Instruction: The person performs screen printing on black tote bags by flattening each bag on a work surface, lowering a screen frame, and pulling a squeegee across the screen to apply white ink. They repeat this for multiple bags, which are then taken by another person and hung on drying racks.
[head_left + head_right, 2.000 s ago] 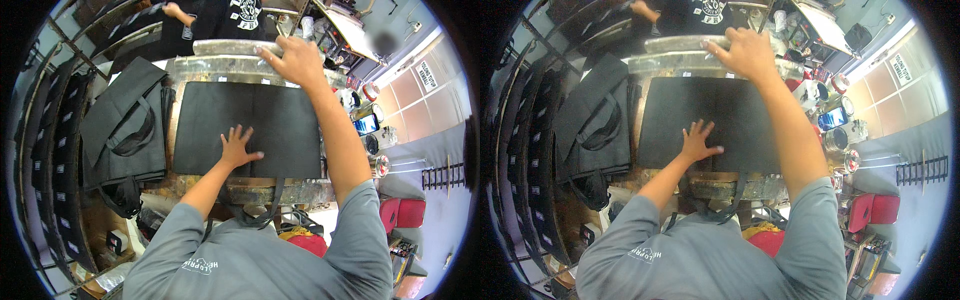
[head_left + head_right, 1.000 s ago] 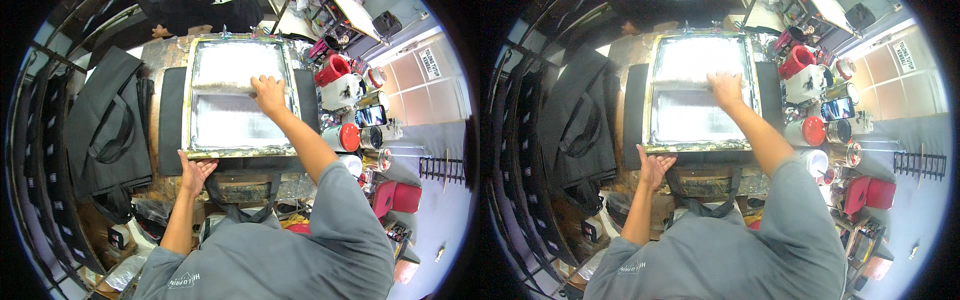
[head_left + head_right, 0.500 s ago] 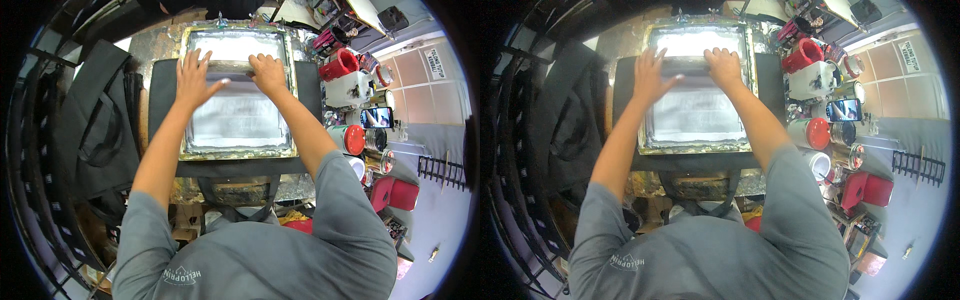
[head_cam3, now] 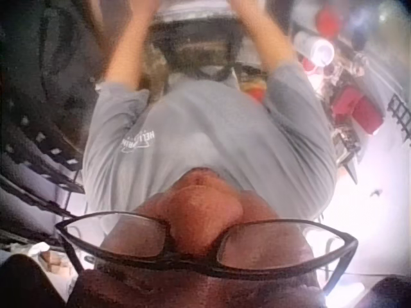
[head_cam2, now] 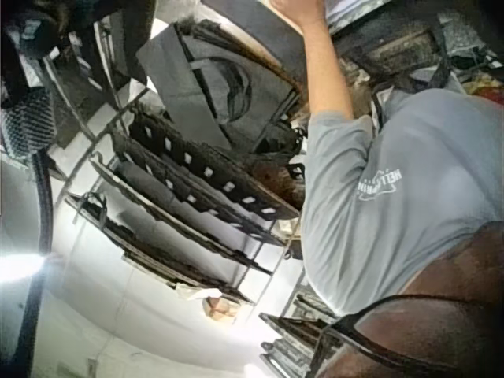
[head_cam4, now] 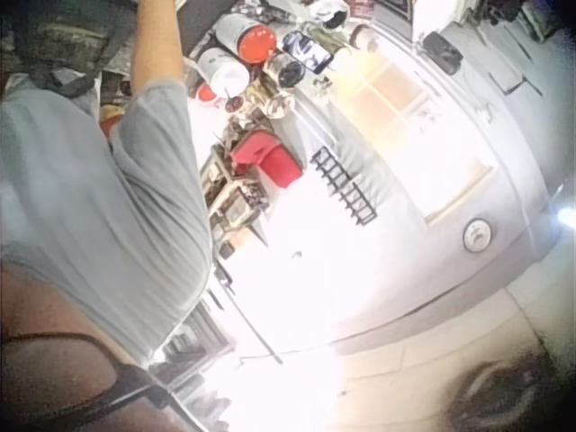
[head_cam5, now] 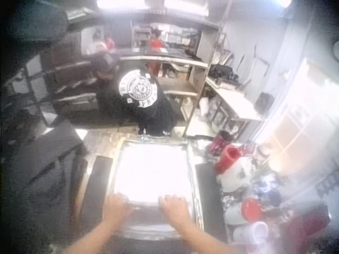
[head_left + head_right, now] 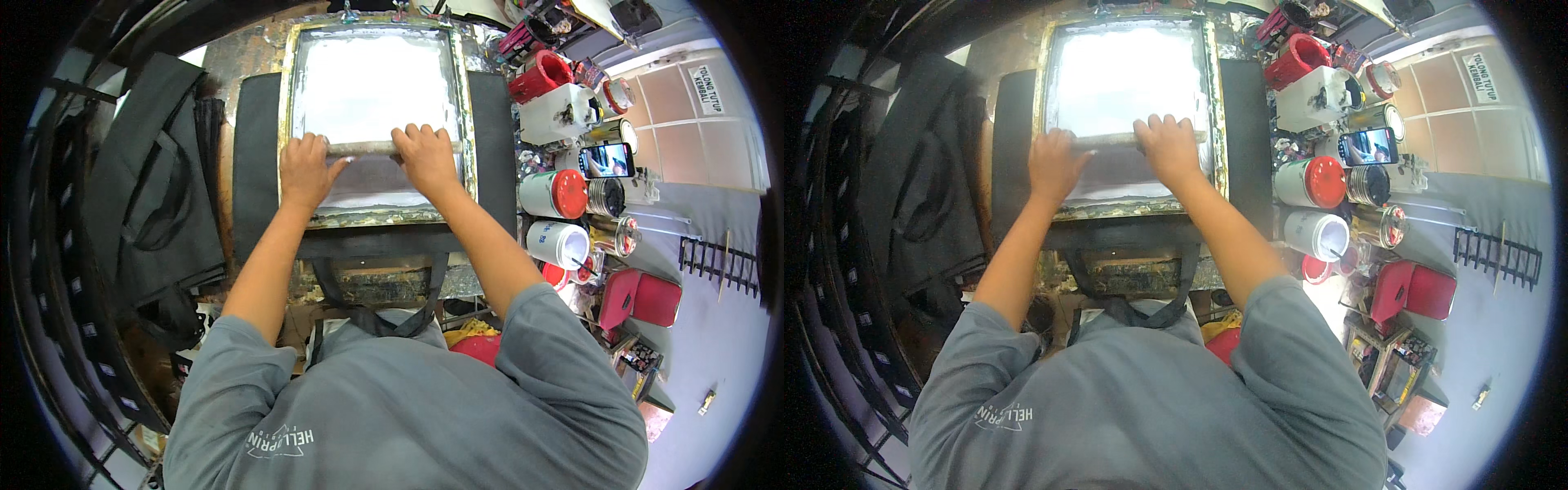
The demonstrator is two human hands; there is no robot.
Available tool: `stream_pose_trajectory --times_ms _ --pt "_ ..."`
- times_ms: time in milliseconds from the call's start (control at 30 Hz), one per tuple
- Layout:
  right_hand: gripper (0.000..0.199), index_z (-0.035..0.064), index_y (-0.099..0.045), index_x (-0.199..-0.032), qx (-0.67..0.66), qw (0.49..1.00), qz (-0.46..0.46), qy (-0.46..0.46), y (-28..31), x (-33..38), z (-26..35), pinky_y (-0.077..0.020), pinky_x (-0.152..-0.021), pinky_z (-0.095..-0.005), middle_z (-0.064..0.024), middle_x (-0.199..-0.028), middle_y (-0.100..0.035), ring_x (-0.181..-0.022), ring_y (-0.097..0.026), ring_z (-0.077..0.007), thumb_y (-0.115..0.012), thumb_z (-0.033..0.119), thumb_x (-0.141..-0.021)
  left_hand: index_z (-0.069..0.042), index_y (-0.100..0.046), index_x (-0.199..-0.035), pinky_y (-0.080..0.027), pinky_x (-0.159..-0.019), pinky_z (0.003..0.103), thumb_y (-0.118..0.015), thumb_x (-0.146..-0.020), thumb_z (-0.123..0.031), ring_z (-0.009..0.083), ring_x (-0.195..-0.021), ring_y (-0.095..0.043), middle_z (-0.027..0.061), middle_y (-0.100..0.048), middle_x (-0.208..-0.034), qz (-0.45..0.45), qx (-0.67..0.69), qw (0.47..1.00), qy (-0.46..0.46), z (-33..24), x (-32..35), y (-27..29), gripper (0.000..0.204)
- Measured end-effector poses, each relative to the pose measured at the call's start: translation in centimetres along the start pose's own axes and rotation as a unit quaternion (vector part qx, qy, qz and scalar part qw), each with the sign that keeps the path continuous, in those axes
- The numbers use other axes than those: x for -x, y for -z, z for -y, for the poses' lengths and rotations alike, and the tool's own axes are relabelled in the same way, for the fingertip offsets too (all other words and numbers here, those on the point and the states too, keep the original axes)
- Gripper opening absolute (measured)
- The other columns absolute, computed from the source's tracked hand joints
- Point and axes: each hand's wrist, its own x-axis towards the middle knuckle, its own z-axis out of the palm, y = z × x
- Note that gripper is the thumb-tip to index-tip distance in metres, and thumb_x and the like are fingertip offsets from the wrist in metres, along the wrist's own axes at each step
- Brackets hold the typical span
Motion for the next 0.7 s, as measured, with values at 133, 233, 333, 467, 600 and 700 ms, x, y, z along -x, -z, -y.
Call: stream_pose_trajectory --times_ms 133,233,333,467,600,700 --pt "0.044 0.0145 -0.063 -0.111 -0.006 0.995 0.1 -0.024 1.9 3.2 2.4 -0.046 -0.08 -0.0444 -0.0053 -0.1 -0.065 -0.095 -0.065 -0.0263 -0.084 0.011 -0.074 -0.006 -0.066 -0.103 -0.049 -0.088 0.048 -0.089 -0.08 -0.041 0.0321 -0.096 -0.061 0.0104 -0.063 -0.1 0.068 0.033 0.997 0.034 -1.1 3.1 1.5 0.048" --pt "0.042 0.0149 -0.062 -0.111 -0.006 0.996 0.085 -0.024 3.0 2.6 2.6 -0.045 -0.082 -0.0442 -0.0046 -0.102 -0.065 -0.097 -0.064 -0.0266 -0.085 0.013 -0.076 -0.003 -0.063 -0.126 -0.046 -0.1 0.049 -0.089 -0.08 -0.05 0.035 -0.112 -0.057 0.015 -0.061 -0.118 0.026 0.037 0.999 -0.003 -1.0 4.0 2.6 0.071" --pt "0.04 0.0145 -0.063 -0.115 0.003 0.994 0.106 -0.03 3.5 2.6 2.7 -0.044 -0.089 -0.047 -0.0055 -0.106 -0.064 -0.102 -0.063 -0.0268 -0.084 0.019 -0.082 -0.001 -0.053 -0.146 -0.036 -0.114 0.05 -0.09 -0.075 -0.061 0.0367 -0.131 -0.047 0.019 -0.053 -0.137 -0.021 0.023 1.0 0.001 0.3 6.4 3.4 0.1" --pt "0.041 0.0121 -0.063 -0.121 -0.039 0.992 0.103 -0.061 3.0 6.5 4.7 -0.0388 -0.103 -0.0532 -0.0081 -0.111 -0.062 -0.11 -0.059 -0.0269 -0.082 0.03 -0.089 0.004 -0.051 -0.15 -0.028 -0.118 0.053 -0.093 -0.065 -0.068 0.0376 -0.135 -0.041 0.0214 -0.049 -0.141 0.163 -0.03 0.965 0.201 3.1 12.5 3.0 0.119" --pt "0.043 0.0105 -0.064 -0.122 -0.022 0.996 0.072 -0.057 2.5 8.2 5.7 -0.0345 -0.108 -0.0559 -0.0093 -0.111 -0.06 -0.111 -0.056 -0.0267 -0.079 0.037 -0.091 -0.003 -0.073 -0.126 -0.03 -0.115 0.051 -0.096 -0.063 -0.059 0.0347 -0.127 -0.048 0.015 -0.057 -0.131 0.062 0.059 0.983 0.162 4.8 14.6 1.7 0.087" --pt "0.045 0.0099 -0.066 -0.119 -0.03 0.995 0.07 -0.063 4.9 6.6 5.4 -0.0348 -0.106 -0.0559 -0.0094 -0.108 -0.06 -0.11 -0.057 -0.027 -0.076 0.046 -0.093 -0.003 -0.073 -0.126 -0.043 -0.106 0.045 -0.1 -0.066 -0.035 0.0317 -0.115 -0.063 0.0132 -0.069 -0.121 0.008 0.1 0.975 0.197 3.9 13.7 3.2 0.073"
